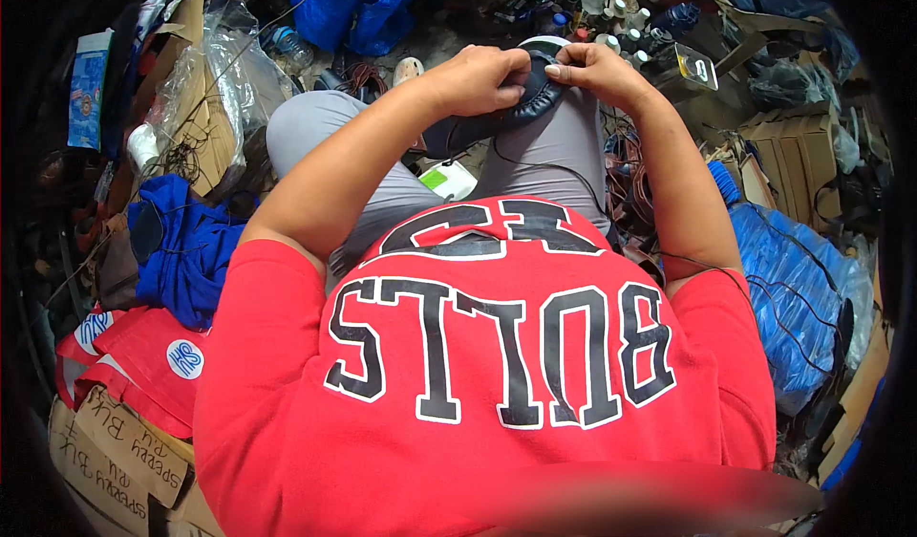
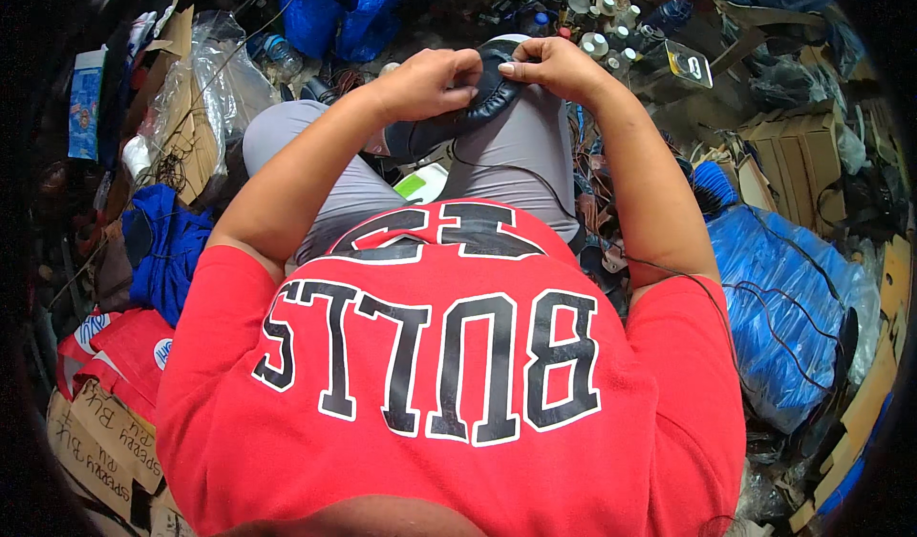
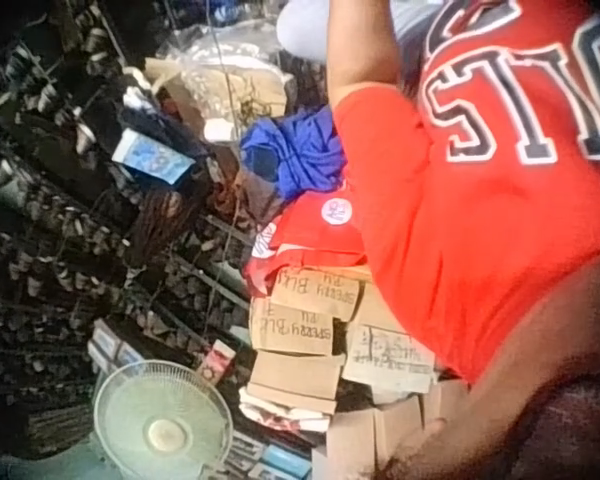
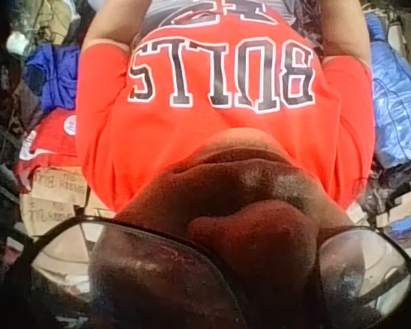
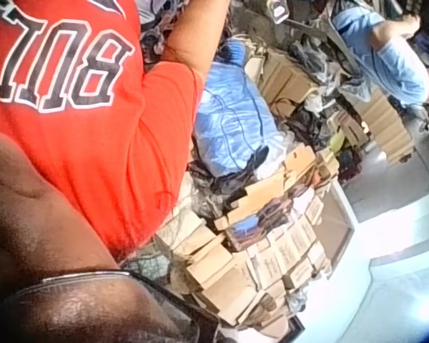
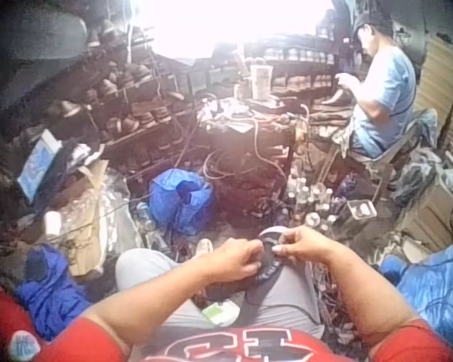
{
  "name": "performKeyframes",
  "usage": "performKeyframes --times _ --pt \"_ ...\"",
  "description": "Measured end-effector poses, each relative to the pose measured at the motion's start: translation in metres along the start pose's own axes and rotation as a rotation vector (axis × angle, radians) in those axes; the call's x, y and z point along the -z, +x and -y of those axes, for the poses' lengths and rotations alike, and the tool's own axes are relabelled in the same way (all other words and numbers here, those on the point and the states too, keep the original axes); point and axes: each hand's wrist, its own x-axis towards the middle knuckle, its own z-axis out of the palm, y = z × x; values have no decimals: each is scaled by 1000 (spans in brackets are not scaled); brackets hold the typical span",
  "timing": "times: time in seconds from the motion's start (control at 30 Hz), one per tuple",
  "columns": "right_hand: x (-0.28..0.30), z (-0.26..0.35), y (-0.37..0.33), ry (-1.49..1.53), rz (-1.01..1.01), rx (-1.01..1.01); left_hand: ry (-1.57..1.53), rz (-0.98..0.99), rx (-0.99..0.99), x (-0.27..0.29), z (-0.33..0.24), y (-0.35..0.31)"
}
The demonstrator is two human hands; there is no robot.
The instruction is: Hand-stitching the edges and components of a leather shoe upper using a needle and thread.
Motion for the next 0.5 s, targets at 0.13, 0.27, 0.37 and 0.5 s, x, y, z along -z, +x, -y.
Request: performKeyframes --times 0.13,0.27,0.37,0.5 --pt "3 -2 -1 22 48 56 605 59 -68 40 -10 -7" --pt "6 -4 0 23 84 61 708 -621 -339 114 -7 -17" --pt "11 -7 -1 30 93 62 -336 -828 134 161 -46 -23" --pt "8 -6 3 73 124 109 -734 -337 4 256 -79 -90"
